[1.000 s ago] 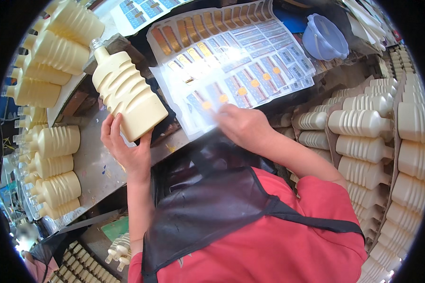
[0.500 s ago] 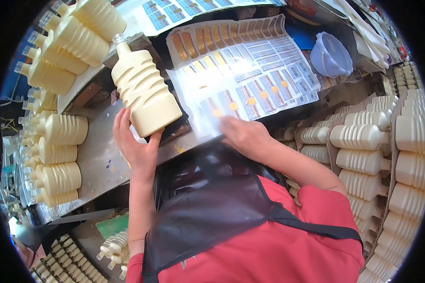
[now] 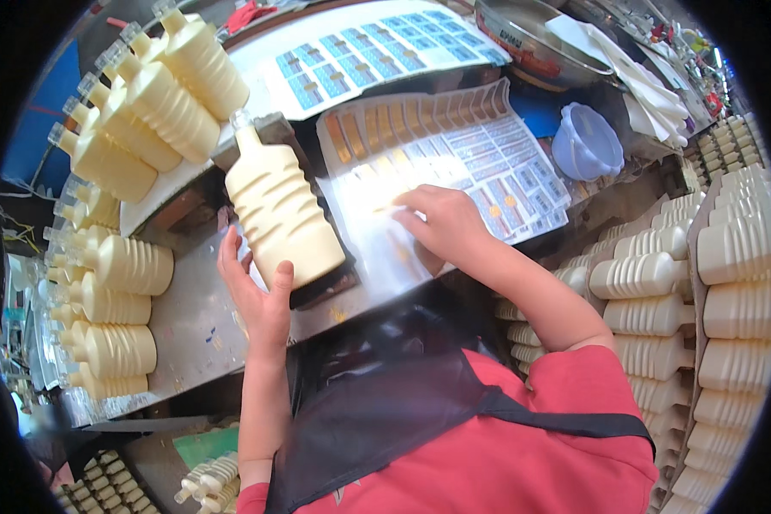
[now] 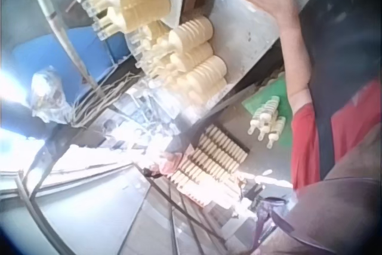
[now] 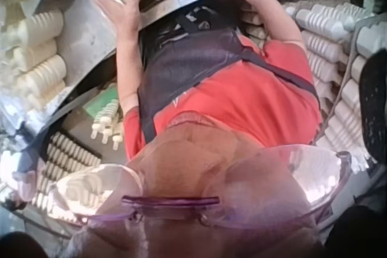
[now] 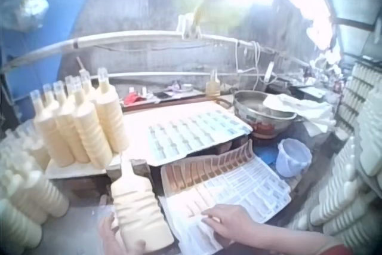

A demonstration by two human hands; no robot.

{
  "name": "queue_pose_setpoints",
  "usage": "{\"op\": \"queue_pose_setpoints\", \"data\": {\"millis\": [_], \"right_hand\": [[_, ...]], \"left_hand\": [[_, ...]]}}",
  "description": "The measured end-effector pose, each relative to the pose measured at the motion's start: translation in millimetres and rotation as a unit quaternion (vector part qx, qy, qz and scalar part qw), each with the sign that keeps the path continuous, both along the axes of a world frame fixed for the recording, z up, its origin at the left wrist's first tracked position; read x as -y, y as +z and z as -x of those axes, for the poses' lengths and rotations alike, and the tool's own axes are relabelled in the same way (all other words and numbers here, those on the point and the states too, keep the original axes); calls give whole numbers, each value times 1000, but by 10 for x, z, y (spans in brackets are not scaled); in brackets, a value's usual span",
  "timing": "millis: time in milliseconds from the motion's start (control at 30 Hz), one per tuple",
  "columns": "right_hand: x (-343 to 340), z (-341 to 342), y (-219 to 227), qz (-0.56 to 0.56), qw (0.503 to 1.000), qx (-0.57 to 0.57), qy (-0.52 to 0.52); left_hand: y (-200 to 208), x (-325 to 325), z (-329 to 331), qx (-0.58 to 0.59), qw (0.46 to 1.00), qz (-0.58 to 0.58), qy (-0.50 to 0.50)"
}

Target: The person applies adhesive labels to cream-colored plastic bottles. They pick a bottle, peel a label from a sheet, and press it onto the bottle's body, smoothing it into place. The labeled bottles are set aside on a nearby surface.

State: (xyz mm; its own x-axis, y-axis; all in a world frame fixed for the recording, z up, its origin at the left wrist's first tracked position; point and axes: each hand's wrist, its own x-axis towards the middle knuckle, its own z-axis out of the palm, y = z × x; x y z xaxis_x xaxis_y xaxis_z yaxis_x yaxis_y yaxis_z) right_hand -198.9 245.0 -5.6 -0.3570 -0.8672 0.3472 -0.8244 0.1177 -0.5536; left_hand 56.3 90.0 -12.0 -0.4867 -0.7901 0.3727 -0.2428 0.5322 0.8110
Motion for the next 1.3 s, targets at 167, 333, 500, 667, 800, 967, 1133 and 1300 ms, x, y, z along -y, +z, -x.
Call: {"op": "queue_pose_setpoints", "data": {"millis": [167, 333, 500, 667, 800, 967, 1133, 1300], "right_hand": [[482, 249, 77, 58, 997, -33, -37], [812, 456, 99, 113, 983, -126, -69], [869, 513, -23, 11, 986, -163, 37], [994, 455, -159, -146, 988, -41, 20], [1229, 456, -364, -174, 983, -31, 57], [1239, 432, -382, -160, 984, -47, 70], [1190, 420, -472, -145, 987, -43, 50], [1141, 418, -451, -136, 989, -13, 58]], "left_hand": [[9, -10, 237, -97, 977, -192, 6], [-48, -27, 189, -97, 977, -190, -8], [-69, -41, 203, -108, 977, -183, 4], [-112, -54, 215, -124, 974, -190, -2], [-89, -45, 220, -109, 974, -199, 12], [-79, -57, 236, -127, 970, -208, 7], [-64, -72, 235, -114, 976, -185, -1], [10, -77, 239, -92, 978, -186, 14]]}}
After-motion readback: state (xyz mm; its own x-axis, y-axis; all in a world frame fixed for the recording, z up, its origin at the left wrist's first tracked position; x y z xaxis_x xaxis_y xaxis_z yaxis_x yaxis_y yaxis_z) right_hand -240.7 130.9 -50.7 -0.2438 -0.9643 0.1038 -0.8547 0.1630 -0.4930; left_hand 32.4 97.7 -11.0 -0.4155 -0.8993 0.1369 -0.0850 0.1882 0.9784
